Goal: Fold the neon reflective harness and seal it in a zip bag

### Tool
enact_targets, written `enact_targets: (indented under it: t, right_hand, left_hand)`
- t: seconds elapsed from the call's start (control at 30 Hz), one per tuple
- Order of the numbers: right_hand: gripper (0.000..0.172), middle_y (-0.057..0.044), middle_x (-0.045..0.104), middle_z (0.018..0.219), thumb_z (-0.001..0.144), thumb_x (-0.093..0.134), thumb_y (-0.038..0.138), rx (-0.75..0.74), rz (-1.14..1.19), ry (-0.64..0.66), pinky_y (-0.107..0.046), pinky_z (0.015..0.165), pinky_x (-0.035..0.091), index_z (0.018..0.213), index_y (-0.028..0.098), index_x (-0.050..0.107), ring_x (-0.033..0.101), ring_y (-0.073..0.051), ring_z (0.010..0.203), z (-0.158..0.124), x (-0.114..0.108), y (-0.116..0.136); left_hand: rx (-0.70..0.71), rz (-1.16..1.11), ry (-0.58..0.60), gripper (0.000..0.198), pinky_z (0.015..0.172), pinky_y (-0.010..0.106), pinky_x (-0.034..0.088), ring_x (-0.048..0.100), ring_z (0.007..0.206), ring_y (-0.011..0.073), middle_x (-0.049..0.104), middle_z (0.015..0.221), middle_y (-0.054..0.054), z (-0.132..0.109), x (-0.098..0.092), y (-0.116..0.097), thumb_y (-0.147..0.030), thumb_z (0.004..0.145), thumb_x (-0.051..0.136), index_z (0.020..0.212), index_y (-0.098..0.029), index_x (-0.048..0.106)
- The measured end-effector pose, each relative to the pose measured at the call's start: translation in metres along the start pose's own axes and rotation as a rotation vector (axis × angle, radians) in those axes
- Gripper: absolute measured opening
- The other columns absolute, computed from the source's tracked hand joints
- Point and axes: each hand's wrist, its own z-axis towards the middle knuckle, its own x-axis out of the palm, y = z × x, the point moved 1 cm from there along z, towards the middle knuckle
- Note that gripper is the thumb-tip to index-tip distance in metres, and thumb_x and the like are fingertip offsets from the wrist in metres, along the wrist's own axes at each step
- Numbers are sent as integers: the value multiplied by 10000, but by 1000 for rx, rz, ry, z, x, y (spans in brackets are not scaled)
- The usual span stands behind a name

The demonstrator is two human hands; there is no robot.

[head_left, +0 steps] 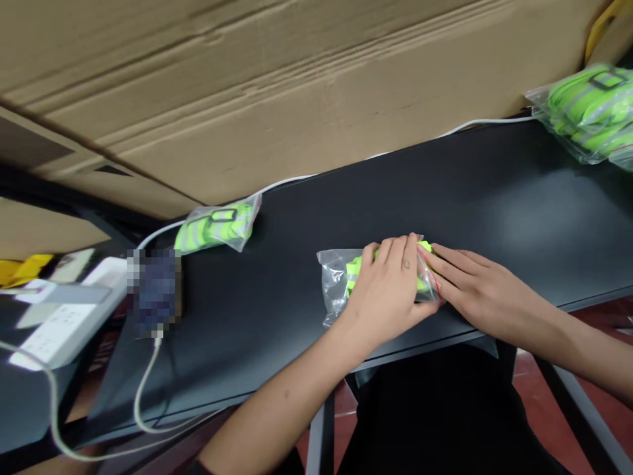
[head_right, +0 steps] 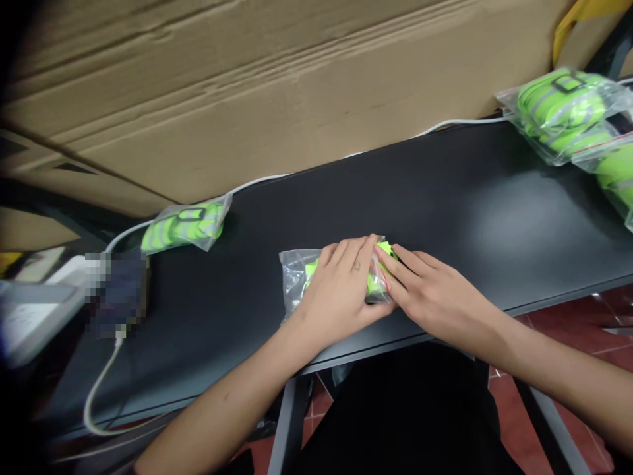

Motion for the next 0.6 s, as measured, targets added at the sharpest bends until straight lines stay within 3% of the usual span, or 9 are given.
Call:
enact_targets:
  t: [0.13, 0.2, 0.27, 0.33, 0.47, 0.53, 0.6]
  right_hand:
    - [380, -141, 587, 1431, 964, 489, 91, -25, 196, -95, -496, 1104, 507, 1304, 154, 645, 507, -307, 1373, 8, -1, -5]
    - [323, -98, 618, 1394, 988, 493, 156, 39, 315, -194, -476, 1050, 562, 1231, 223, 694, 609, -273, 1266, 6, 3, -8]
    - [275, -92, 616, 1384, 988, 518, 204, 128, 368, -293, -468, 1001, 599, 1161, 239, 729, 690, -251, 1129, 4, 7, -9]
    - [248, -108, 631, 1356, 975, 547, 212, 179, 358, -339, -483, 973, 612, 1122, 222, 746, 717, -254, 1059, 3, 8, -8]
    - [354, -76, 632, 1380, 998, 467, 184, 194, 425, -197, -510, 979, 589, 1280, 265, 664, 634, -279, 1218, 8, -2, -4]
    - [405, -43, 582, 1446, 1020, 425, 202, 200, 541, -112, -510, 1042, 541, 1380, 303, 579, 555, -264, 1316, 12, -7, 1]
    - [380, -34, 575, 1453, 1017, 475, 264, 247, 650, -106, -491, 1062, 520, 1383, 309, 567, 535, -252, 1324, 17, -9, 7]
  left_hand:
    - [29, -134, 17, 959, 1105, 531, 381, 473, 1352, 371, 503, 1462, 224, -6, -13, 10, -625, 800, 683, 1499, -73, 329]
    - [60, -242, 43, 890, 1098, 495, 422, 456, 1388, 334, 471, 1507, 191, -9, -29, 23, -615, 859, 632, 1535, -148, 290]
    - [14, -262, 58, 734, 1065, 475, 460, 485, 1369, 313, 495, 1492, 168, -7, -46, 40, -576, 940, 529, 1526, -181, 332]
    - [-56, -168, 116, 705, 1010, 499, 482, 551, 1281, 344, 586, 1383, 178, -1, -58, 55, -621, 923, 508, 1444, -149, 468]
    - [-109, -134, 340, 534, 739, 388, 530, 691, 897, 287, 702, 1073, 134, 18, -56, 67, -610, 881, 506, 1099, -156, 685]
    - [-134, -182, 374, 403, 667, 350, 497, 682, 804, 254, 698, 966, 105, 25, -50, 65, -534, 881, 517, 958, -174, 680]
    - [-198, -297, 360, 326, 614, 324, 460, 654, 723, 222, 675, 836, 64, 28, -46, 62, -493, 875, 544, 894, -183, 643]
